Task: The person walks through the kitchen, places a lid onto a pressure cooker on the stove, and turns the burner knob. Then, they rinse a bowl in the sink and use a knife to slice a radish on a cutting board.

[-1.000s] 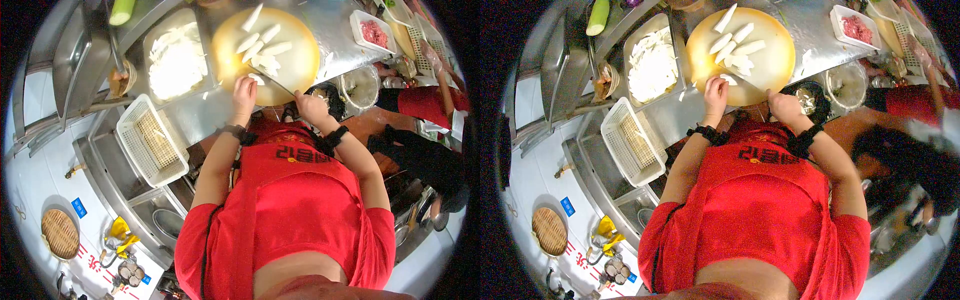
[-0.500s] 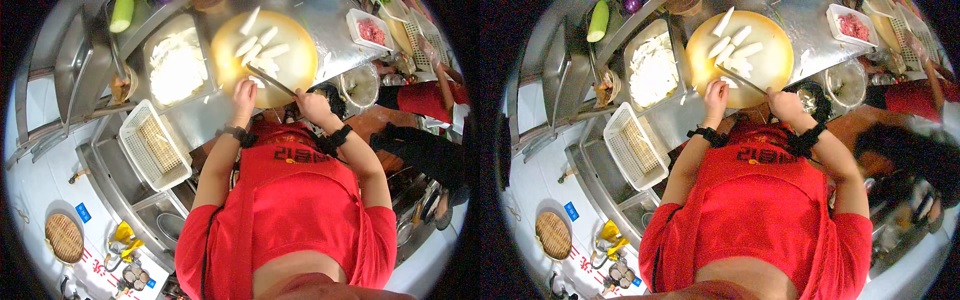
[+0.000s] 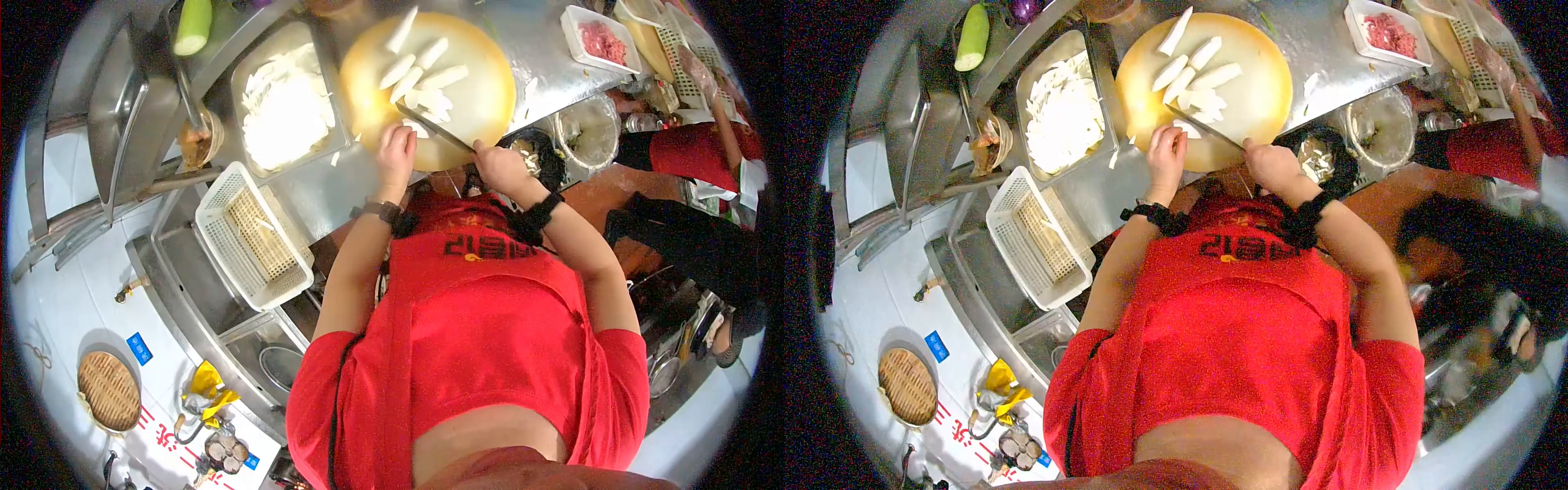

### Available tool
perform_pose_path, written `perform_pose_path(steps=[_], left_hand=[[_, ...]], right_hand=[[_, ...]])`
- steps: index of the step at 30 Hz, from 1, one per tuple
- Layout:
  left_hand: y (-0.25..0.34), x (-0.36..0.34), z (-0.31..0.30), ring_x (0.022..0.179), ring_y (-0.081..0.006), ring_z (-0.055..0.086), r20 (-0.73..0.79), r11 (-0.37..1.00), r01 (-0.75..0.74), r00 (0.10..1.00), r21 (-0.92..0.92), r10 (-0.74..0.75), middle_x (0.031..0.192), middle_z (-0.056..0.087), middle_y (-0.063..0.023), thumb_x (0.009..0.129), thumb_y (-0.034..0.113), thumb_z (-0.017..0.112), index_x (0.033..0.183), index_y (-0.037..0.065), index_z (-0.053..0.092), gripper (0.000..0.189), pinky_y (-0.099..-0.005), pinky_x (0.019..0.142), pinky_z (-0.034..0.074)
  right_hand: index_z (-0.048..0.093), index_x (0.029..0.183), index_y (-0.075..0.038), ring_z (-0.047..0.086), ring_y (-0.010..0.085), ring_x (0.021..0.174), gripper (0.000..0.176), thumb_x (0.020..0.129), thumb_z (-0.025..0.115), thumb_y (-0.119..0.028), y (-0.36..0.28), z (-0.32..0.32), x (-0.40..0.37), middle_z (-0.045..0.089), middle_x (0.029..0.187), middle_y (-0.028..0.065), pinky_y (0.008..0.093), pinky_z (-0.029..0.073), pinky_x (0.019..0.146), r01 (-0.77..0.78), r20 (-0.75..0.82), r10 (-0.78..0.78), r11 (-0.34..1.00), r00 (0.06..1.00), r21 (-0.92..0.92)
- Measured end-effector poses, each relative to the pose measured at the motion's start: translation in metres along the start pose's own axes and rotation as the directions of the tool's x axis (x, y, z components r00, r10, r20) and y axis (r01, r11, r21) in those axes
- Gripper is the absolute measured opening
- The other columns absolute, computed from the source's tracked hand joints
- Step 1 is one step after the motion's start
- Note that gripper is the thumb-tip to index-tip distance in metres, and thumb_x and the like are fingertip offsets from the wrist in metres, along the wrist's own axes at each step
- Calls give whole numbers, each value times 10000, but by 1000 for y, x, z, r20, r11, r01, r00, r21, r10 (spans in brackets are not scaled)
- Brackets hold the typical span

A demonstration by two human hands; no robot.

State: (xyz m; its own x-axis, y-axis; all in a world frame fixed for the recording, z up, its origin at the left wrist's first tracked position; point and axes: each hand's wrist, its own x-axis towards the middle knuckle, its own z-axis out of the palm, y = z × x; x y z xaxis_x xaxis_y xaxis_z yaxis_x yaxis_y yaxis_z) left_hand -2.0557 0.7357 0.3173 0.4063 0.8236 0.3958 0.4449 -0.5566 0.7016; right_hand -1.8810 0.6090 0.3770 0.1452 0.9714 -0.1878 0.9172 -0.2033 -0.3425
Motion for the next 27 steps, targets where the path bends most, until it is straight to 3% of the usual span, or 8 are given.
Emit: perform_pose_path(steps=[3, 9, 13, 16, 19, 21, 24, 27], left_hand=[[1, 0, -1, 811, -290, 581, -17, 998, -37, 999, 43, 38, 942, 587, -103, 768, 114, 632, 843, 77, 602, 89, -362, 681, 484], [3, 0, 0, 810, -298, 580, -9, 1000, 17, 1000, -12, -17, 930, 590, -104, 760, 105, 639, 844, 80, 598, 96, -362, 686, 484], [-1, -1, 1, 810, -299, 581, -11, 1000, 11, 1000, -4, -11, 928, 590, -106, 758, 102, 639, 850, 81, 595, 104, -362, 687, 484], [-1, 1, 1, 689, -233, 605, -37, 995, -90, 995, 45, 92, 930, 580, -121, 759, 72, 647, 842, 25, 593, 109, -300, 618, 509], [-1, -2, 1, 681, -231, 606, -35, 995, -94, 995, 39, 95, 921, 581, -117, 761, 76, 647, 843, 27, 591, 111, -300, 617, 511], [-4, 0, 3, 691, -233, 607, -46, 993, -94, 994, 67, 98, 915, 581, -113, 765, 84, 644, 843, 30, 586, 111, -304, 616, 511], [-4, -2, 2, 824, -302, 581, 0, 999, -13, 1000, 34, 13, 938, 592, -112, 744, 89, 645, 847, 70, 592, 117, -361, 694, 486], [-1, -2, 2, 839, -305, 577, 23, 1000, 14, 1000, 13, -14, 955, 587, -118, 733, 98, 657, 866, 70, 588, 153, -368, 701, 483]], right_hand=[[493, 924, -54, 621, 329, 607, 173, 851, 431, -199, 2, -15, 0, 614, 673, 172, 438, 497, 523, -44, 116, 54, 996, 992, -83], [482, 859, -47, 600, 339, 579, 220, 875, 469, -266, 6, 11, 2, 589, 617, 173, 444, 472, 494, 41, -2, -41, 999, 999, -14], [481, 849, -42, 596, 340, 567, 221, 876, 467, -261, 6, -3, 0, 585, 607, 173, 441, 472, 497, 22, 14, -21, 998, 1000, -65], [484, 846, -40, 599, 336, 568, 221, 869, 476, -259, -1, -22, -4, 585, 603, 172, 438, 472, 495, 20, 8, -20, 1000, 1000, -9], [511, 902, -35, 633, 317, 624, 156, 814, 443, -145, -2, -5, 1, 618, 672, 175, 419, 509, 514, 31, 59, -31, 1000, 998, -3], [518, 888, -30, 629, 310, 591, 155, 813, 446, -144, -1, 3, 8, 617, 661, 172, 411, 505, 485, 28, 79, -20, 995, 997, -99], [527, 875, -30, 627, 302, 570, 150, 808, 443, -135, 1, -4, 9, 616, 651, 170, 398, 505, 474, 82, 54, -76, 990, 996, -117], [533, 863, -40, 627, 295, 563, 142, 809, 442, -135, 3, 6, 12, 618, 653, 168, 395, 505, 470, 96, 25, -94, 990, 995, -105]])
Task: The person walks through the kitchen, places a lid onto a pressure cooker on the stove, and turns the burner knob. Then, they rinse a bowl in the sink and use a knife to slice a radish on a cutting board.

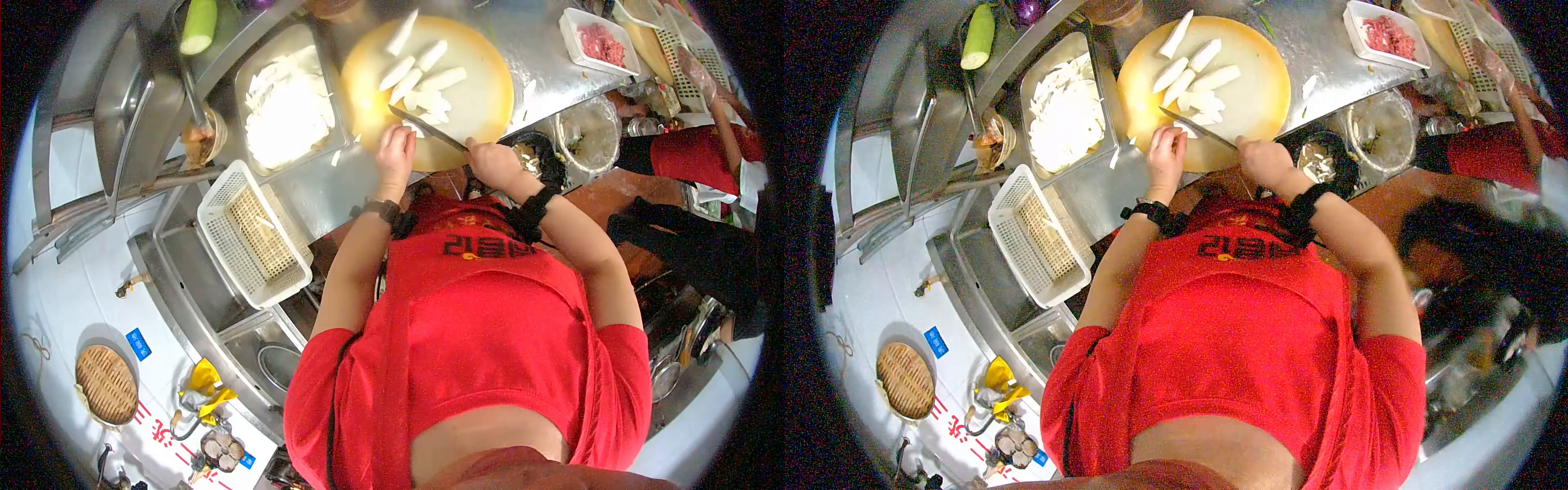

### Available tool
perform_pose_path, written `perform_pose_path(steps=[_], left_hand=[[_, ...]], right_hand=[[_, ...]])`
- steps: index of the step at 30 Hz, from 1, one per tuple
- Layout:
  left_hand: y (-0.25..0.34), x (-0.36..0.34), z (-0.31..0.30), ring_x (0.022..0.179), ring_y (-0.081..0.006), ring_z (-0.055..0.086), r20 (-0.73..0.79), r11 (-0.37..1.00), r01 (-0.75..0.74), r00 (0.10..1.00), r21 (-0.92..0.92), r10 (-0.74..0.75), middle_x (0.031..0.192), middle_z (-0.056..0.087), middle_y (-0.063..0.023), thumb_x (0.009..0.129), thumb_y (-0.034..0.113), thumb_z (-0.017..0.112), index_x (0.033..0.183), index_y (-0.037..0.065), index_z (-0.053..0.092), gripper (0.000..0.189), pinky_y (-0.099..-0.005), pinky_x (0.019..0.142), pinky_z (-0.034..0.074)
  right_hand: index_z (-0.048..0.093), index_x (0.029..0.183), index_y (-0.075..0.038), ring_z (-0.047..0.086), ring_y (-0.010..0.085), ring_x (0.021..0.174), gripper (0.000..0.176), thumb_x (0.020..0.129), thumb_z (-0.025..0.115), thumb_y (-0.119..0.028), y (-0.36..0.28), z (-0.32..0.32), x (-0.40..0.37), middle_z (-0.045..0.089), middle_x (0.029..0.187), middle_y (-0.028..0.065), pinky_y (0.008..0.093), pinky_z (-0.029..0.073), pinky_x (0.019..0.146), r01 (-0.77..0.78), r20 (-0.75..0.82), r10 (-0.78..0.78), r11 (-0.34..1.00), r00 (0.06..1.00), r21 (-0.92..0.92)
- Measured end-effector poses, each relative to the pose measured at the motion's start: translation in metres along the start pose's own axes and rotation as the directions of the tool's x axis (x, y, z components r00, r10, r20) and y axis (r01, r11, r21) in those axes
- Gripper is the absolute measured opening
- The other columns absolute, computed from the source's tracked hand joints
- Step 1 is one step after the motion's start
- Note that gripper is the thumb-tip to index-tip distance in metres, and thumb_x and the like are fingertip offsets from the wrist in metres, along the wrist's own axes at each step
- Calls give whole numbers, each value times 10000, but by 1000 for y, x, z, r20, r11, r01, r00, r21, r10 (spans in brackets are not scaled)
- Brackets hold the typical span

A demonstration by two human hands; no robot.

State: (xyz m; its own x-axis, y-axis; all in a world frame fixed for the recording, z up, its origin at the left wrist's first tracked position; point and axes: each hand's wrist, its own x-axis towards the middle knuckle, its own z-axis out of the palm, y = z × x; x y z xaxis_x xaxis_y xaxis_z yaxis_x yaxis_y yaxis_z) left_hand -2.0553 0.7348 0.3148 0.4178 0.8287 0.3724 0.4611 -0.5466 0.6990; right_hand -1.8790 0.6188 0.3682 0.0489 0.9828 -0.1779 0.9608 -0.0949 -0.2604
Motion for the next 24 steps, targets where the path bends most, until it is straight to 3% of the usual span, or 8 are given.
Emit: perform_pose_path(steps=[7, 10, 12, 13, 15, 16, 18, 24], left_hand=[[7, 13, 4, 859, -291, 573, -51, 999, -34, 998, 31, 36, 1001, 574, -111, 719, 129, 671, 905, 81, 584, 211, -371, 717, 477], [24, 23, 1, 835, -257, 568, -9, 998, 49, 999, 45, -49, 978, 572, -107, 732, 133, 661, 932, 57, 582, 228, -349, 729, 476], [25, 31, 3, 855, -264, 569, 141, 987, 36, 988, 159, -58, 1007, 570, -112, 735, 179, 666, 969, 76, 591, 267, -357, 744, 469], [24, 34, 4, 855, -264, 569, 134, 986, 34, 989, 161, -56, 1007, 570, -112, 735, 179, 666, 969, 76, 591, 267, -357, 744, 469], [22, 30, 4, 855, -282, 567, 327, 977, 60, 937, 205, -126, 1009, 566, -99, 716, 224, 678, 931, 96, 593, 265, -374, 727, 466], [21, 27, 5, 855, -282, 567, 325, 976, 59, 937, 208, -126, 1009, 566, -99, 716, 224, 678, 931, 96, 593, 265, -374, 727, 466], [17, 15, 9, 893, -295, 551, 8, 995, 22, 1000, 95, -22, 1008, 564, -103, 716, 213, 679, 928, 74, 581, 272, -386, 757, 452], [20, -6, 2, 902, -322, 545, 48, 1000, 11, 999, 16, -12, 954, 568, -156, 759, 133, 650, 876, 12, 568, 187, -373, 776, 445]], right_hand=[[518, 926, -34, 611, 370, 641, 234, 859, 450, -247, 12, -7, -9, 614, 695, 196, 462, 494, 562, -124, 67, 115, 981, 991, 149], [505, 910, -49, 611, 375, 674, 243, 863, 465, -283, 24, -12, -17, 617, 720, 199, 479, 485, 587, -189, 51, 184, 971, 982, 144], [484, 931, -63, 610, 367, 648, 225, 865, 468, -278, 31, -10, -20, 612, 688, 193, 475, 483, 555, -202, 2, 203, 973, 979, 115], [484, 931, -63, 610, 367, 648, 225, 865, 468, -278, 34, -11, -18, 612, 688, 193, 475, 483, 555, -197, -4, 198, 974, 980, 113], [467, 951, -69, 609, 360, 630, 217, 870, 459, -271, 32, -12, -20, 605, 662, 189, 474, 481, 535, -155, 12, 155, 982, 988, 106], [467, 951, -69, 609, 360, 630, 217, 870, 459, -271, 30, -13, -21, 605, 662, 189, 474, 481, 535, -152, 10, 152, 983, 988, 108], [462, 948, -63, 608, 360, 626, 206, 873, 447, -254, 28, -21, -23, 601, 653, 188, 479, 476, 528, -152, 30, 150, 983, 988, 103], [463, 950, -47, 610, 355, 619, 194, 878, 414, -220, 17, -23, -20, 610, 676, 182, 469, 482, 525, -61, 23, 58, 988, 998, 140]])
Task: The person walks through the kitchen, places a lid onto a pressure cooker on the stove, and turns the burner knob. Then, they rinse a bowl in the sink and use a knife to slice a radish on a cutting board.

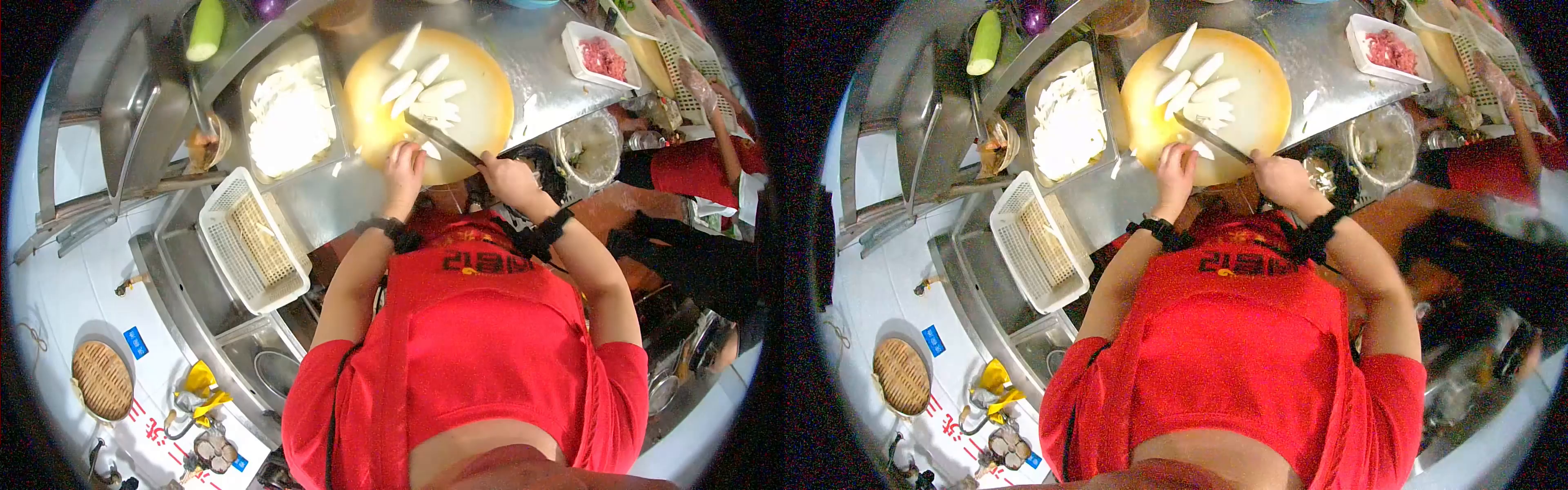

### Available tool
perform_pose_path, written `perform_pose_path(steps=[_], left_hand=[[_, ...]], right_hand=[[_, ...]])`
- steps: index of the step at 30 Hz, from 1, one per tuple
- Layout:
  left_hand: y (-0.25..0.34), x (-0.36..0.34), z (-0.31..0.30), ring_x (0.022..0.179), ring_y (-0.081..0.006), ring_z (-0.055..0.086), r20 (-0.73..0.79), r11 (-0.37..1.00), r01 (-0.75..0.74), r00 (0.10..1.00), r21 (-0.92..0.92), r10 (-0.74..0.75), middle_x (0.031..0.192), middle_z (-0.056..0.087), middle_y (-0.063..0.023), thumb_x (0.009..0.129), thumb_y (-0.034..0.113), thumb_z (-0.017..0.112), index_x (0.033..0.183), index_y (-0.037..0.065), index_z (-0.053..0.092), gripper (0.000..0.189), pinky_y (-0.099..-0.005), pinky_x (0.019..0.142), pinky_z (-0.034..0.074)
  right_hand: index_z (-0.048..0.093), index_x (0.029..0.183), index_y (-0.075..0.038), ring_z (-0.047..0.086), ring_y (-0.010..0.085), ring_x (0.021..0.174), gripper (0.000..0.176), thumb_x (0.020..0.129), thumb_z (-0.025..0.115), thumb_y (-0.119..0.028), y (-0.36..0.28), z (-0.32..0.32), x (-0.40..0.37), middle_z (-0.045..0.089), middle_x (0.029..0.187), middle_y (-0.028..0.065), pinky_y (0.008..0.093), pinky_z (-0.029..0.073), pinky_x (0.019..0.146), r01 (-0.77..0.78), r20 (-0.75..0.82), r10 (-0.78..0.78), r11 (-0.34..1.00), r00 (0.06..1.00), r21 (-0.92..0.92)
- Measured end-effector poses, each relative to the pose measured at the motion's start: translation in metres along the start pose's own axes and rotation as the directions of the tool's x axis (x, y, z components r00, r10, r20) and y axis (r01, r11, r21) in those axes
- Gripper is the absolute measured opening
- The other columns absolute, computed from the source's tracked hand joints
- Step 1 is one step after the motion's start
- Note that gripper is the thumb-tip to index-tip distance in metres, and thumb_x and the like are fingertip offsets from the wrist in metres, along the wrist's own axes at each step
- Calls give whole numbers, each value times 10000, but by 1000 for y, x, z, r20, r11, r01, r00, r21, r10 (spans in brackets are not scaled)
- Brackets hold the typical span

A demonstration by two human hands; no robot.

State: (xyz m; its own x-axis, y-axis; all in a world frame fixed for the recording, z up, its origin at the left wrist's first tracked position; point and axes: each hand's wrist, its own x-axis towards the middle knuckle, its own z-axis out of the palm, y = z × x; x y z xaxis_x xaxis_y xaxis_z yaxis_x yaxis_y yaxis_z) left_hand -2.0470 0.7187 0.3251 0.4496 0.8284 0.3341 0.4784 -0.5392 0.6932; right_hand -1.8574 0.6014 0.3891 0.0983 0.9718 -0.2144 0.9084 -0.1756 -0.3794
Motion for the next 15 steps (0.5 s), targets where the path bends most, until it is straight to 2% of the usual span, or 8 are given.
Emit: perform_pose_path(steps=[3, 5, 7, 8, 12, 15], left_hand=[[-1, 1, 3, 890, -319, 539, -29, 1000, -2, 1000, -5, 2, 967, 567, -122, 757, 132, 635, 856, 52, 577, 141, -387, 760, 434], [1, 0, 3, 877, -317, 541, -46, 1000, 1, 999, 0, -1, 949, 572, -118, 754, 125, 634, 838, 55, 582, 122, -381, 755, 435], [1, 3, 1, 864, -315, 543, -64, 1000, 2, 998, 7, -2, 932, 577, -114, 751, 117, 633, 820, 57, 586, 103, -375, 750, 436], [-1, 4, 2, 853, -312, 544, -54, 1000, 7, 999, -12, -8, 920, 580, -110, 750, 107, 632, 812, 58, 589, 90, -371, 745, 438], [-2, 2, 4, 825, -303, 546, -80, 999, -25, 997, -34, 22, 887, 586, -99, 746, 81, 628, 793, 56, 593, 64, -361, 729, 444], [-2, 2, 3, 820, -299, 550, -65, 1000, -23, 998, -19, 22, 894, 587, -100, 740, 73, 629, 785, 53, 593, 61, -364, 723, 446]], right_hand=[[468, 879, -36, 588, 369, 570, 221, 876, 470, -257, 2, 20, 9, 579, 596, 185, 464, 465, 506, -6, -44, 3, 999, 999, -54], [470, 879, -37, 595, 354, 570, 217, 871, 475, -255, 2, 13, 7, 584, 598, 181, 455, 469, 497, 8, -44, -12, 997, 999, -79], [475, 944, -40, 628, 322, 617, 172, 826, 441, -161, -6, -9, 5, 616, 673, 179, 433, 497, 509, -33, 70, 39, 996, 997, -89], [475, 944, -40, 628, 322, 617, 172, 826, 441, -161, -5, -4, 6, 616, 673, 179, 433, 497, 509, -29, 76, 36, 996, 996, -90], [473, 909, -39, 614, 336, 603, 188, 862, 445, -219, -2, 20, 11, 601, 637, 180, 445, 482, 511, -11, 28, 14, 996, 1000, -88], [470, 874, -34, 599, 346, 576, 230, 877, 468, -264, -2, 11, 10, 583, 597, 183, 448, 467, 498, 3, -25, -5, 996, 1000, -86]])
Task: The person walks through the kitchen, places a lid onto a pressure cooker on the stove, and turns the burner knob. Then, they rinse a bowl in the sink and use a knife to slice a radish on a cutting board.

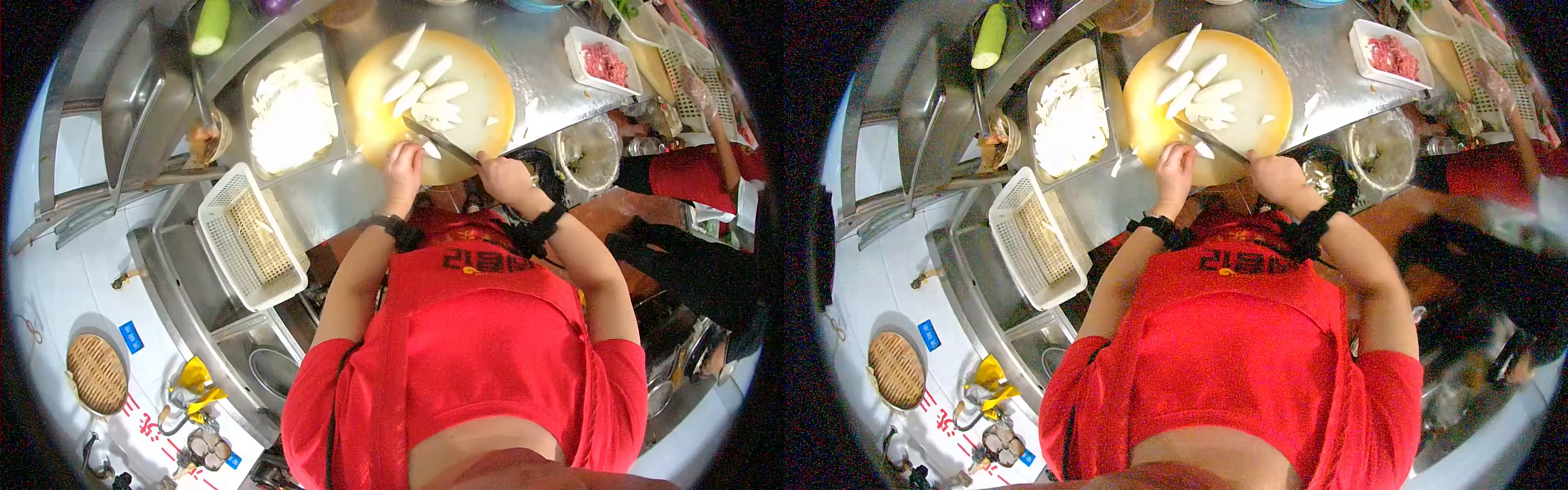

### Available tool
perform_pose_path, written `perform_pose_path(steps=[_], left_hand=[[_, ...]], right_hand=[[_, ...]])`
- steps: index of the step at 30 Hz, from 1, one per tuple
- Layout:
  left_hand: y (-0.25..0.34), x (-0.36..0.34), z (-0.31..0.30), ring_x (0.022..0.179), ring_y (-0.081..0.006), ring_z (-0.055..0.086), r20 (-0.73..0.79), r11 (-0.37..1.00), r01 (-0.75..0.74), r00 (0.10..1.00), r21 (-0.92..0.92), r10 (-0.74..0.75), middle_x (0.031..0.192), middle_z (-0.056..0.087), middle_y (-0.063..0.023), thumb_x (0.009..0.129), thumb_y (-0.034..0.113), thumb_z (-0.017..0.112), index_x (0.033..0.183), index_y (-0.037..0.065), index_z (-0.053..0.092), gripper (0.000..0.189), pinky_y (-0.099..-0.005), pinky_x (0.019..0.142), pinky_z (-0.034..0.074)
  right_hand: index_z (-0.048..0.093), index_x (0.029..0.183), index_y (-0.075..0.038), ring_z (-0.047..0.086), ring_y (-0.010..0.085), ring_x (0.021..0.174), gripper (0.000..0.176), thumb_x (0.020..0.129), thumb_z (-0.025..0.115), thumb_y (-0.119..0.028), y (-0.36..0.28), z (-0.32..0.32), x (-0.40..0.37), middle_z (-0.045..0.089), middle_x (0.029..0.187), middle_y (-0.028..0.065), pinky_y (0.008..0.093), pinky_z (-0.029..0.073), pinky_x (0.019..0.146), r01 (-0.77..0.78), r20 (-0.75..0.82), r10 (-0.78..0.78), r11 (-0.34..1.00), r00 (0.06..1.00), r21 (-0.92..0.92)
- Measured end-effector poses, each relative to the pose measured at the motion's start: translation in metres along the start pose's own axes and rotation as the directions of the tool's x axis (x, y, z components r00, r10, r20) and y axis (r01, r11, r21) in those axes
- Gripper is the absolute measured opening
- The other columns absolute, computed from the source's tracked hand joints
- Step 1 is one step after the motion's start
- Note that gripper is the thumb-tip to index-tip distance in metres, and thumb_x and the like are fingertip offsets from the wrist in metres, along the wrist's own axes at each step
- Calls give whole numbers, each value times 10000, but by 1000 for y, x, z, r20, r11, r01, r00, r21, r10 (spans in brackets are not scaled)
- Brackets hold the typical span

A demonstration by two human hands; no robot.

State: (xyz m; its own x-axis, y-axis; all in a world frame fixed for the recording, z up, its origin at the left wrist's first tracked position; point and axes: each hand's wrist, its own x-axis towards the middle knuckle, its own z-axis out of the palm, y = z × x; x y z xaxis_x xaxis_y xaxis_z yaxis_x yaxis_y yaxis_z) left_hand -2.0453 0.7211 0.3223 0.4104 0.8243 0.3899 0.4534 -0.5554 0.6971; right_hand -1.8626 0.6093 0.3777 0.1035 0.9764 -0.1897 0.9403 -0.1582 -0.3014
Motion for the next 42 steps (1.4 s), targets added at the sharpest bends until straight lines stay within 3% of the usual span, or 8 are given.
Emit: perform_pose_path(steps=[4, 8, 10, 22, 25, 29, 31, 42], left_hand=[[-2, -3, 4, 817, -298, 554, -21, 1000, 11, 1000, -5, -11, 901, 588, -100, 736, 70, 627, 789, 53, 589, 67, -363, 721, 448], [-2, 1, 3, 812, -297, 556, -18, 1000, -20, 1000, -9, 20, 901, 588, -100, 735, 70, 625, 796, 56, 586, 74, -363, 718, 449], [-4, -1, 2, 810, -297, 556, -15, 1000, -31, 999, -1, 31, 900, 588, -100, 736, 71, 624, 797, 57, 584, 74, -362, 717, 449], [1, 2, 1, 774, -280, 564, -30, 997, -75, 997, 10, 76, 842, 586, -84, 730, 68, 637, 764, 57, 586, 63, -353, 688, 448], [3, 1, 1, 776, -281, 565, -20, 999, -39, 999, 3, 39, 847, 588, -83, 730, 67, 637, 763, 53, 586, 62, -351, 681, 452], [1, 1, 1, 775, -285, 564, -17, 999, -40, 999, 8, 40, 849, 588, -86, 731, 60, 632, 768, 47, 582, 64, -358, 682, 455], [1, 2, 2, 775, -287, 564, -16, 999, -40, 999, -6, 40, 851, 588, -87, 730, 58, 630, 768, 45, 580, 64, -361, 682, 456], [6, 2, 1, 781, -290, 561, -2, 999, -41, 999, 5, 41, 851, 589, -79, 732, 60, 627, 784, 59, 577, 72, -364, 694, 451]], right_hand=[[494, 913, -45, 625, 324, 596, 170, 842, 430, -185, -3, -3, -3, 617, 659, 174, 440, 493, 496, -2, 21, 1, 999, 1000, 47], [499, 902, -36, 620, 337, 596, 177, 840, 432, -188, -1, 11, 5, 609, 639, 177, 445, 494, 514, -14, 52, 15, 1000, 999, -26], [477, 869, -32, 598, 339, 560, 232, 869, 477, -264, 0, 2, 2, 577, 585, 177, 446, 471, 489, 19, -7, -19, 1000, 1000, -10], [475, 864, -37, 602, 339, 565, 218, 860, 485, -255, -7, -3, -1, 580, 592, 175, 434, 476, 486, 21, -45, -20, 1000, 999, 22], [474, 864, -35, 600, 342, 566, 217, 859, 486, -252, 0, 25, 4, 580, 594, 176, 438, 476, 490, 3, 5, -3, 1000, 1000, 24], [474, 867, -30, 600, 350, 574, 221, 858, 485, -250, -5, 2, 3, 581, 602, 183, 447, 476, 499, 15, 28, -15, 1000, 999, -18], [506, 869, -22, 620, 335, 592, 148, 814, 440, -143, -8, -7, 0, 609, 657, 186, 450, 497, 504, 7, 23, -8, 1000, 1000, 29], [515, 888, -31, 626, 322, 596, 161, 820, 442, -157, -8, -3, 2, 618, 673, 179, 430, 498, 499, -1, 76, 1, 1000, 997, 1]])
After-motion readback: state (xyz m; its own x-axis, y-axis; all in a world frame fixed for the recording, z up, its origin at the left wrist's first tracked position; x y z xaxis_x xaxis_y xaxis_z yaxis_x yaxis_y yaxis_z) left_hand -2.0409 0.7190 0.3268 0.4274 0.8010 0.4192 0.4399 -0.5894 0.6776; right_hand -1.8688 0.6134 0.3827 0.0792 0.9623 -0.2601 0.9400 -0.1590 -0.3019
